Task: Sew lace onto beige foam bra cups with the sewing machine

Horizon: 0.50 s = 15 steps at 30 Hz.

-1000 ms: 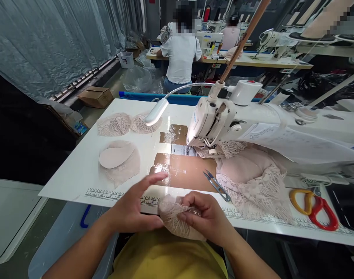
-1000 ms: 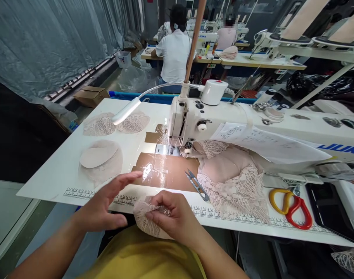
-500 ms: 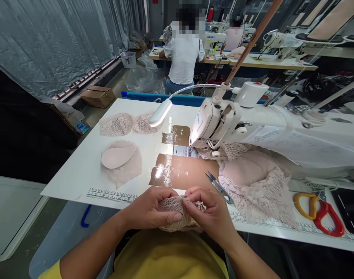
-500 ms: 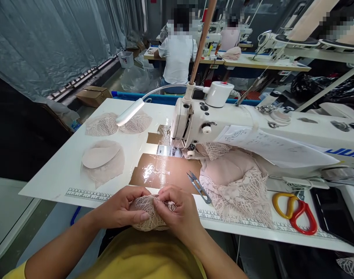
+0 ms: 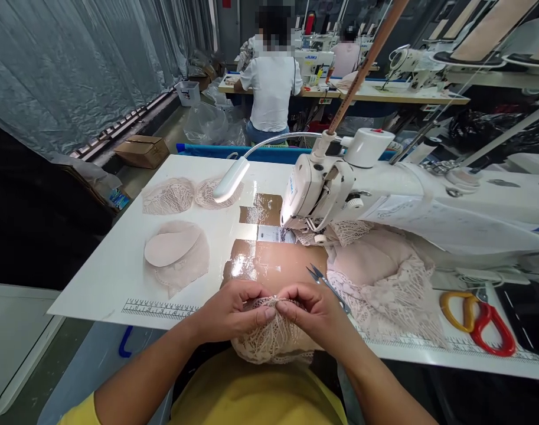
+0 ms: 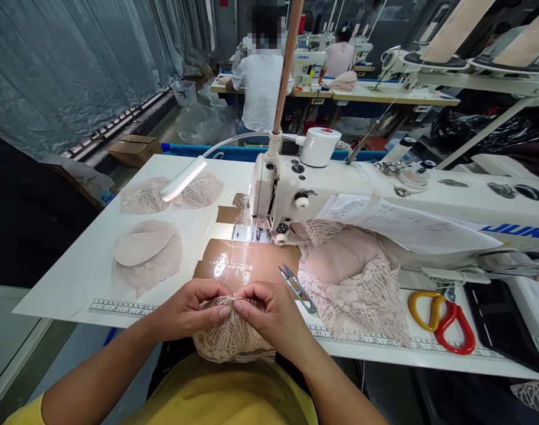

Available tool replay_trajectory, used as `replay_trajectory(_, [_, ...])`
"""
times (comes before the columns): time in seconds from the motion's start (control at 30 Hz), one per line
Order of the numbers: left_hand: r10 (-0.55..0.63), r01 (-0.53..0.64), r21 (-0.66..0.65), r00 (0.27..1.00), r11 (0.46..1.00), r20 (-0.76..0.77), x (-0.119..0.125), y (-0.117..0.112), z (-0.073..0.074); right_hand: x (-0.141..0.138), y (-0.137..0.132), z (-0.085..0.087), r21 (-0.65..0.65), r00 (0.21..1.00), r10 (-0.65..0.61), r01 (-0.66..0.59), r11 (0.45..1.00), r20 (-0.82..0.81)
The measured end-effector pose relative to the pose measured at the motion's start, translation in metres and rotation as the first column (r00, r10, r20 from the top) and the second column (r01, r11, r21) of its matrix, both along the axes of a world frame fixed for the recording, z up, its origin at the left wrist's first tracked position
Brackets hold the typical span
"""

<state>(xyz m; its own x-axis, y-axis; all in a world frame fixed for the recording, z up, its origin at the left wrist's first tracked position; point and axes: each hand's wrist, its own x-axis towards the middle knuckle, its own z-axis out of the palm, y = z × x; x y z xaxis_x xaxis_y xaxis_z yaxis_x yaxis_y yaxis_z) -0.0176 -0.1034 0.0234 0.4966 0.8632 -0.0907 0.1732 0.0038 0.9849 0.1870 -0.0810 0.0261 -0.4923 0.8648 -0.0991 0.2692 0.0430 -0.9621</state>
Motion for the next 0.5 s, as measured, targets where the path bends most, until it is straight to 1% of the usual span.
replay_trajectory(0.07, [-0.034,0.038,-0.043,0.997,0.998,0.072,-0.001,0.003,0.000,0.001,0.002,0.002,-0.018,0.999,0.000,0.000,1.000,-0.033])
replay_trajectory(0.13, [-0.048,0.055,-0.054,0.991,0.997,0.126,-0.001,0.005,-0.001,0.001,0.004,0.003,-0.076,0.996,0.009,-0.015,0.997,-0.084])
replay_trajectory(0.2, [-0.024,0.037,-0.074,0.984,0.997,0.176,0.004,0.007,-0.005,0.000,0.007,0.004,-0.158,0.990,0.010,-0.032,0.987,-0.142])
replay_trajectory(0.23, [0.005,0.017,-0.105,0.978,0.994,0.210,0.008,0.007,-0.008,-0.001,0.009,0.004,-0.195,0.986,0.005,-0.038,0.980,-0.167])
replay_trajectory(0.3, [0.096,-0.030,-0.216,0.949,0.976,0.300,0.015,0.007,-0.014,-0.002,0.014,0.002,-0.244,0.978,-0.001,-0.051,0.968,-0.208])
replay_trajectory(0.37, [0.213,-0.079,-0.351,0.907,0.933,0.363,0.018,0.007,-0.018,-0.001,0.020,-0.001,-0.266,0.971,-0.015,-0.051,0.963,-0.240])
replay_trajectory(0.4, [0.278,-0.117,-0.404,0.888,0.907,0.368,0.015,0.007,-0.018,0.002,0.024,-0.002,-0.267,0.968,-0.035,-0.034,0.963,-0.249])
replay_trajectory(0.47, [0.411,-0.247,-0.446,0.853,0.860,0.321,0.000,0.009,-0.011,0.011,0.031,-0.005,-0.246,0.966,-0.101,0.041,0.968,-0.238])
replay_trajectory(0.5, [0.479,-0.343,-0.421,0.833,0.840,0.277,-0.011,0.011,-0.004,0.018,0.033,-0.006,-0.222,0.966,-0.143,0.094,0.970,-0.215])
